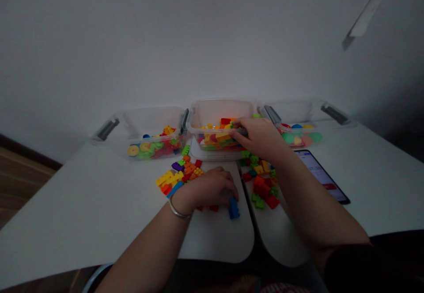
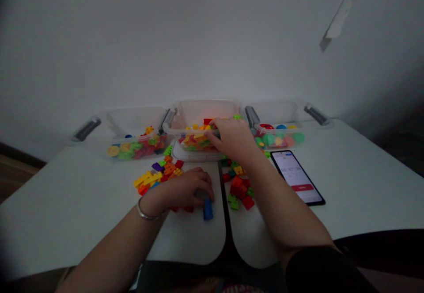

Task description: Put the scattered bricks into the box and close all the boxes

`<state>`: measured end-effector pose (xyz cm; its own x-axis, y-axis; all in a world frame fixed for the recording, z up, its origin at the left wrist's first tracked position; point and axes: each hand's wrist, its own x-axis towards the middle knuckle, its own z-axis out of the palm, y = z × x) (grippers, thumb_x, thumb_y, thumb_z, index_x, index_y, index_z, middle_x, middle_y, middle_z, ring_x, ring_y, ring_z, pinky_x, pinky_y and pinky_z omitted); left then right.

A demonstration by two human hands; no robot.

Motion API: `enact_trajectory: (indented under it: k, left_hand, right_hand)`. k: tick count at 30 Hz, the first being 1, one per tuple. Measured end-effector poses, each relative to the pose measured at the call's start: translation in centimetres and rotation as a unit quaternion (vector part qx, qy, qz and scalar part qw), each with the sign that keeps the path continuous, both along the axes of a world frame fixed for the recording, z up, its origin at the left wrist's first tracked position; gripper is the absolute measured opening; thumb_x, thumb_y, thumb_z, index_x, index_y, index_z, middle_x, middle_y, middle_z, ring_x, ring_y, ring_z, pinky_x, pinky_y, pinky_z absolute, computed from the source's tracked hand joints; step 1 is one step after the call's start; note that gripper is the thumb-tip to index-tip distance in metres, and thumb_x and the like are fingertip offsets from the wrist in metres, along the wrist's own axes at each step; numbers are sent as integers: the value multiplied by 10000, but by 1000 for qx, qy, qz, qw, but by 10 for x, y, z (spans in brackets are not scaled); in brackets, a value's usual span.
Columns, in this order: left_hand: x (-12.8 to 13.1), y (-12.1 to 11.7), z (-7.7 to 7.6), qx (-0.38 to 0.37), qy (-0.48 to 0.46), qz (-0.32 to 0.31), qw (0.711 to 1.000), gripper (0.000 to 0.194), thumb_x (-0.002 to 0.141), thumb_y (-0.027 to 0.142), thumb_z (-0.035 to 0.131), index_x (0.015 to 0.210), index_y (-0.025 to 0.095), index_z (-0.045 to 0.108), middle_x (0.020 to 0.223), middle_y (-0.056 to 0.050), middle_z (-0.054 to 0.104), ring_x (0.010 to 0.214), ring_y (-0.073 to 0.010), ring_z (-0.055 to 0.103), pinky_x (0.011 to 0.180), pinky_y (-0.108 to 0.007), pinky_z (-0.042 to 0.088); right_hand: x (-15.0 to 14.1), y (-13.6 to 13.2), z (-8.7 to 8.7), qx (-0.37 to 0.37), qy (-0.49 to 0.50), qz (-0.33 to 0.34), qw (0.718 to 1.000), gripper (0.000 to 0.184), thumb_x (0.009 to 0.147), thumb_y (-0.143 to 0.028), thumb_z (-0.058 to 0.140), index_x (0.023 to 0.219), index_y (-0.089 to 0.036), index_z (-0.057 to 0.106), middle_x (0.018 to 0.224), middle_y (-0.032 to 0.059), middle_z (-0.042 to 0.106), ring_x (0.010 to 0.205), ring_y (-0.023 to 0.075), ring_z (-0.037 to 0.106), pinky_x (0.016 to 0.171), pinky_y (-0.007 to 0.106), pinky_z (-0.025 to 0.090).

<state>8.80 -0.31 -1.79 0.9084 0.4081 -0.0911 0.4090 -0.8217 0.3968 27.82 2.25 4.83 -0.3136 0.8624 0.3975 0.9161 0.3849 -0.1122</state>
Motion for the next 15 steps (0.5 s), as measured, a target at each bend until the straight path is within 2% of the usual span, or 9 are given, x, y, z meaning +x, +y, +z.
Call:
enact_trajectory:
  k: [3,10,13,15]
  left_hand:
    - [0,2,-4,18,-3,24,1000,208,781,164,662,939,267,749,976,-29,688,959,-210,606,905,-334,460]
    - [-5,10,-3,116,-18,208,971,161,799,217,593,928,179,681,900,-71,682,883,-248,617,788,-360,477]
    - [-6,14,-1,106,-75,281,951,115,789,215,585,878,184,653,845,-53,672,813,-223,602,727,-335,456]
    - [-7,15,-1,74,-137,322,934,87,776,212,587,850,184,626,798,-32,650,741,-188,579,666,-301,431]
  right_hand:
    - [0,0,0,4,1,0,1000,411,963,-438,409,1071,-146,677,1023,137,728,942,281,641,802,390,408]
    - [2,3,-8,27,32,15,999,384,942,-414,465,1116,-135,662,1082,133,716,994,298,626,866,411,412]
    - [2,4,-11,68,68,46,994,342,925,-368,498,1107,-128,661,1095,135,711,1027,293,617,918,417,404]
    - [1,2,-10,103,98,74,987,307,908,-334,521,1088,-131,664,1096,134,707,1046,285,610,945,412,396]
